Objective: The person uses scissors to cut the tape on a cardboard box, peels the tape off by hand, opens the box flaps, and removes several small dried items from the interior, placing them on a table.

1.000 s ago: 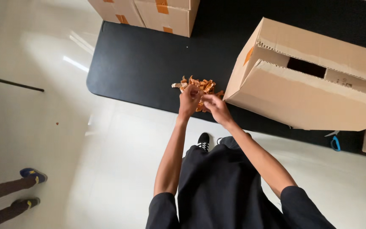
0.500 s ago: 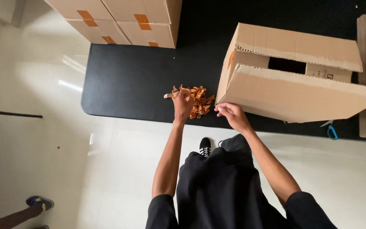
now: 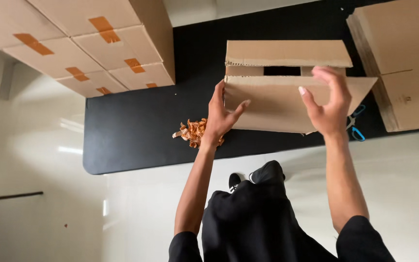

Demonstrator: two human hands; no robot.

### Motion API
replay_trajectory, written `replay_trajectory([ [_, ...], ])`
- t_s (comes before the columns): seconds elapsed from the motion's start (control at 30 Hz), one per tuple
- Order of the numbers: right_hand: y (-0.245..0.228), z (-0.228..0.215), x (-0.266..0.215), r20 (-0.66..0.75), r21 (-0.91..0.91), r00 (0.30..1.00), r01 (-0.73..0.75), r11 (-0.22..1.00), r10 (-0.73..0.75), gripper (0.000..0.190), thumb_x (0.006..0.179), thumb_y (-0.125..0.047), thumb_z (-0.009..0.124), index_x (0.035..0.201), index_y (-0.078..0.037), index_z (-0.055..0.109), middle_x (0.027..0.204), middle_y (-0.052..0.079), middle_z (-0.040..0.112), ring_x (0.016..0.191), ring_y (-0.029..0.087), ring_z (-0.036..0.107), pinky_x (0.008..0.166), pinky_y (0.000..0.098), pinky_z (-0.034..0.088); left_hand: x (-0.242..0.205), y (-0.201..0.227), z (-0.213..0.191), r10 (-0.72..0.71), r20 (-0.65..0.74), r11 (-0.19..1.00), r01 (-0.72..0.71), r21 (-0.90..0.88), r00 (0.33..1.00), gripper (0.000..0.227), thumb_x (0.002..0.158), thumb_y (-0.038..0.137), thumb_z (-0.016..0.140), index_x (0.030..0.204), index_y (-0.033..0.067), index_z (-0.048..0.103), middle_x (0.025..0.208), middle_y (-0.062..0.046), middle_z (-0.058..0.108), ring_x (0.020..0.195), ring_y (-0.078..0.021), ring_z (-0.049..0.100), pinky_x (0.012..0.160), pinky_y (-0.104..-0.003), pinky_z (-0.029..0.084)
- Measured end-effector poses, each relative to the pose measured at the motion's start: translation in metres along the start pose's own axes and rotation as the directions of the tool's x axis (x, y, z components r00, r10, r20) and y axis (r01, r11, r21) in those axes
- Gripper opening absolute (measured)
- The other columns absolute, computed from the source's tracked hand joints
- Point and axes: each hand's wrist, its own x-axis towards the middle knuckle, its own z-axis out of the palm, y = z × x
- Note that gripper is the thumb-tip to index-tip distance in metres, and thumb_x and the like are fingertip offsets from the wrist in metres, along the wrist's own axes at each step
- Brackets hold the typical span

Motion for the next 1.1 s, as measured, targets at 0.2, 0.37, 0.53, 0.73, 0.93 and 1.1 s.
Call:
replay_trajectory([
  [0.2, -0.001, -0.069, 0.004, 0.018, -0.547, 0.997, -0.052, 0.835, 0.074, 0.090, 0.068, -0.017, 0.093, 0.147, 0.002, 0.053, 0.157, 0.025, 0.036, 0.134, 0.051, 0.038, 0.109, 0.0623, 0.024, -0.004, -0.007, 0.003, -0.068, 0.123, 0.997, 0.063, 0.044, 0.990, 0.081, 0.081, 0.012, 0.082, 0.144, 0.0110, 0.032, 0.122, -0.024, 0.062, 0.121, -0.0490, 0.061, 0.102, -0.062, 0.046],
  [0.37, 0.010, -0.079, -0.019, 0.041, -0.544, 0.963, -0.202, 0.814, 0.266, 0.082, 0.060, -0.010, 0.097, 0.129, -0.008, 0.053, 0.152, 0.012, 0.039, 0.133, 0.052, 0.049, 0.107, 0.0651, 0.042, -0.004, -0.036, 0.003, -0.121, 0.085, 0.978, 0.104, 0.182, 0.989, 0.065, 0.084, 0.014, 0.080, 0.131, 0.0090, 0.035, 0.112, -0.026, 0.065, 0.110, -0.0508, 0.065, 0.093, -0.061, 0.051],
  [0.53, 0.018, -0.064, -0.044, -0.049, -0.565, 0.998, -0.051, 0.824, 0.029, 0.069, 0.069, -0.012, 0.099, 0.121, -0.008, 0.055, 0.133, 0.012, 0.048, 0.113, 0.048, 0.065, 0.084, 0.0622, 0.059, 0.008, -0.044, 0.005, -0.124, -0.026, 0.968, 0.126, 0.216, 0.992, 0.056, 0.087, 0.016, 0.080, 0.122, 0.0085, 0.037, 0.114, -0.028, 0.064, 0.116, -0.0510, 0.061, 0.100, -0.062, 0.048],
  [0.73, 0.017, -0.041, -0.061, -0.137, -0.607, 0.988, -0.024, 0.794, -0.075, 0.078, 0.075, -0.019, 0.097, 0.140, -0.017, 0.055, 0.126, 0.010, 0.053, 0.107, 0.038, 0.070, 0.081, 0.0563, 0.060, 0.020, -0.044, 0.026, -0.026, -0.208, 0.931, 0.100, 0.350, 0.978, 0.085, 0.083, 0.017, 0.085, 0.147, 0.0078, 0.030, 0.140, -0.022, 0.052, 0.135, -0.0418, 0.050, 0.115, -0.055, 0.039],
  [0.93, 0.017, 0.009, -0.072, -0.304, -0.498, 0.953, -0.145, 0.855, -0.015, 0.100, 0.074, -0.017, 0.095, 0.152, -0.001, 0.035, 0.130, 0.030, 0.063, 0.113, 0.048, 0.067, 0.099, 0.0552, 0.053, 0.008, 0.018, 0.075, -0.206, -0.079, 0.950, 0.219, 0.224, 0.975, 0.091, 0.095, 0.049, 0.066, 0.157, -0.0014, 0.021, 0.160, -0.036, 0.021, 0.145, -0.0536, 0.033, 0.116, -0.070, 0.031],
  [1.1, -0.009, 0.044, -0.085, -0.323, -0.507, 0.946, -0.166, 0.846, -0.008, 0.093, 0.084, -0.023, 0.086, 0.155, 0.006, 0.033, 0.089, 0.032, 0.073, 0.085, 0.048, 0.073, 0.077, 0.0509, 0.060, 0.006, 0.071, 0.092, -0.390, 0.247, 0.919, 0.391, 0.046, 0.887, 0.121, 0.087, 0.066, 0.062, 0.161, -0.0026, -0.005, 0.163, -0.040, -0.003, 0.145, -0.0622, 0.018, 0.113, -0.075, 0.025],
])
